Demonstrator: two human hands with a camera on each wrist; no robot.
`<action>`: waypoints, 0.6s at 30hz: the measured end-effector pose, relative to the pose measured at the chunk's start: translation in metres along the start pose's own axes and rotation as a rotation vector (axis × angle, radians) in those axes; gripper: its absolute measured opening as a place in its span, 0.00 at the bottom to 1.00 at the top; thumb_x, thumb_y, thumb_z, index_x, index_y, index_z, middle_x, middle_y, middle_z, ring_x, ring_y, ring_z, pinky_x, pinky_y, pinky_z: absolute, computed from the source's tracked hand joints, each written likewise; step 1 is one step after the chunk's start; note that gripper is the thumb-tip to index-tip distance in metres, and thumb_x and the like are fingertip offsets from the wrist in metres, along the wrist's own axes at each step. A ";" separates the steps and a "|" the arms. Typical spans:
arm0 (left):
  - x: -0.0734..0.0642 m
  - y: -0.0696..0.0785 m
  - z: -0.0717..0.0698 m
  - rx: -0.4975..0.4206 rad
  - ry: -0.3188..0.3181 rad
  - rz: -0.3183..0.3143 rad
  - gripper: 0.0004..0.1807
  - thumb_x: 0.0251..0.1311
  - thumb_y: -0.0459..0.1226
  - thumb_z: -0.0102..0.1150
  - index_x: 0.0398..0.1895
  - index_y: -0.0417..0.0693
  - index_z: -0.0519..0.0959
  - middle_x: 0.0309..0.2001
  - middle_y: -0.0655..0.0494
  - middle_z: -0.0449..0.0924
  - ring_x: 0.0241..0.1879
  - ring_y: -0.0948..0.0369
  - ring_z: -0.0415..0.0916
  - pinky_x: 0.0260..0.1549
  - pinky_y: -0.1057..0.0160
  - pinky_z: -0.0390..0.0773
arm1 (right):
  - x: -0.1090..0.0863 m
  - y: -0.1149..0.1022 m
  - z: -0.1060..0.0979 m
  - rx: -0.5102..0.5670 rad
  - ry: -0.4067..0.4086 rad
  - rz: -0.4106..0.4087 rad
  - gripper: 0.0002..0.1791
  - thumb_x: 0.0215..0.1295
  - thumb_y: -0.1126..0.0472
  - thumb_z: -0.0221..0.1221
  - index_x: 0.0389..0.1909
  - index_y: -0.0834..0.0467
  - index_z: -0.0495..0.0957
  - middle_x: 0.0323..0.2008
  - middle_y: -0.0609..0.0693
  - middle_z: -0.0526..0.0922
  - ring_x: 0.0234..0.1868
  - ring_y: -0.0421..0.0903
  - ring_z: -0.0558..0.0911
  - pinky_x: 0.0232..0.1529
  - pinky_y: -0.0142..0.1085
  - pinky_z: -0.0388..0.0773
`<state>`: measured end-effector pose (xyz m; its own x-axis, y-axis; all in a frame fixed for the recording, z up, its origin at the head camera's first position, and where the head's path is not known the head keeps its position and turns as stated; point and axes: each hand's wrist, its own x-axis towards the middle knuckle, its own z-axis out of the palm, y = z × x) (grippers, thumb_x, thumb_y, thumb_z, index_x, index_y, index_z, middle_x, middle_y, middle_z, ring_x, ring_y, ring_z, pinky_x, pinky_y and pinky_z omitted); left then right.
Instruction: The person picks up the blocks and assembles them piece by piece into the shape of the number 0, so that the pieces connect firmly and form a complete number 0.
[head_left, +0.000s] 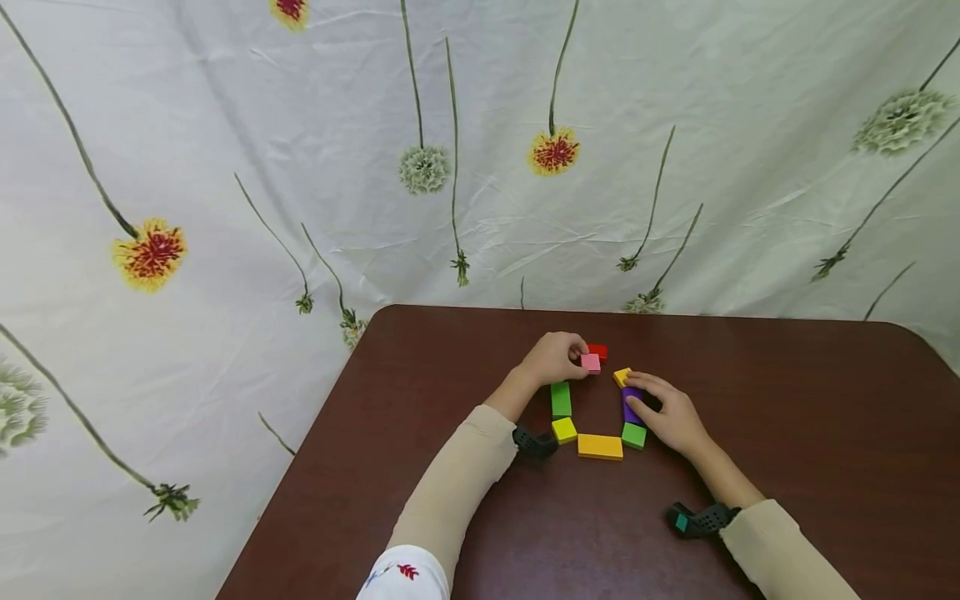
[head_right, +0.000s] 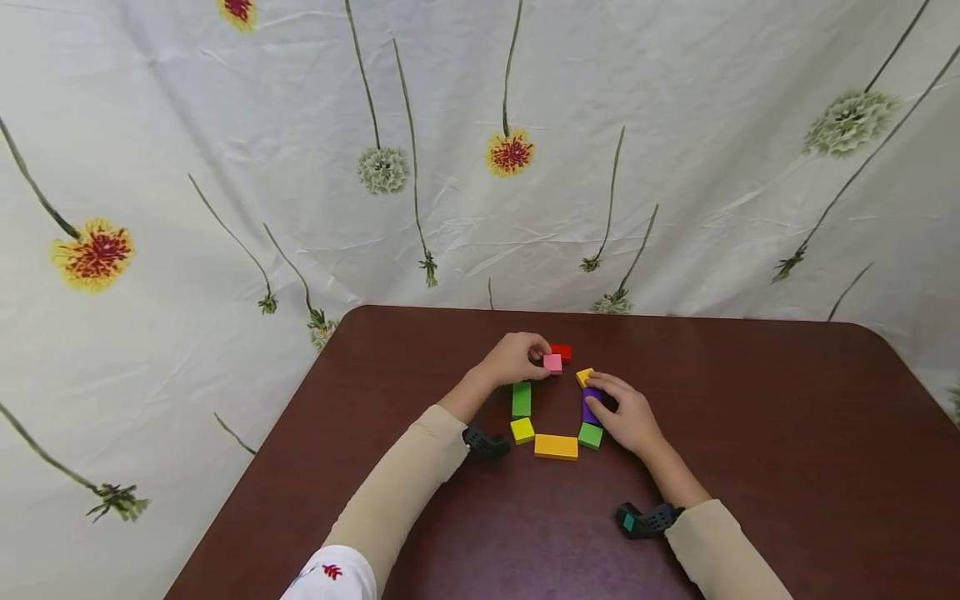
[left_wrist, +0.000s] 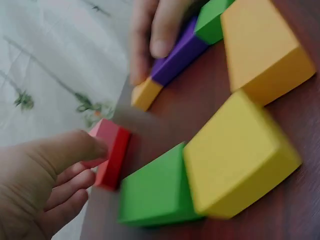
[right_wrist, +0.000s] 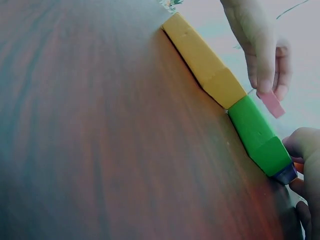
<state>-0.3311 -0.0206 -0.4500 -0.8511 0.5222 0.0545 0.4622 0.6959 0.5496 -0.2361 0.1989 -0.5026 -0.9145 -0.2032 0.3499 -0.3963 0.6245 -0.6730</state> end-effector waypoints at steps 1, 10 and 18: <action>0.000 -0.003 -0.003 -0.032 -0.009 0.010 0.15 0.54 0.37 0.71 0.44 0.44 0.81 0.40 0.55 0.80 0.39 0.63 0.74 0.40 0.72 0.74 | 0.000 0.000 0.000 -0.001 0.000 0.003 0.19 0.66 0.62 0.61 0.56 0.66 0.78 0.60 0.62 0.75 0.62 0.62 0.71 0.61 0.60 0.64; -0.006 -0.028 -0.027 -0.192 -0.117 -0.013 0.14 0.52 0.33 0.71 0.43 0.41 0.82 0.38 0.54 0.81 0.37 0.62 0.78 0.39 0.70 0.78 | -0.001 0.000 0.000 0.003 0.011 -0.019 0.19 0.66 0.63 0.61 0.55 0.66 0.78 0.60 0.63 0.75 0.62 0.64 0.71 0.60 0.61 0.64; -0.011 -0.041 -0.029 -0.160 -0.153 -0.056 0.13 0.52 0.31 0.70 0.43 0.42 0.83 0.37 0.54 0.82 0.36 0.62 0.77 0.38 0.71 0.78 | 0.000 0.000 0.000 0.010 -0.004 0.001 0.19 0.66 0.62 0.61 0.57 0.65 0.78 0.61 0.61 0.75 0.63 0.62 0.70 0.61 0.60 0.63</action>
<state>-0.3476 -0.0687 -0.4488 -0.8210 0.5620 -0.1006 0.3593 0.6455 0.6740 -0.2359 0.1991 -0.5024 -0.9154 -0.2057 0.3460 -0.3957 0.6175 -0.6798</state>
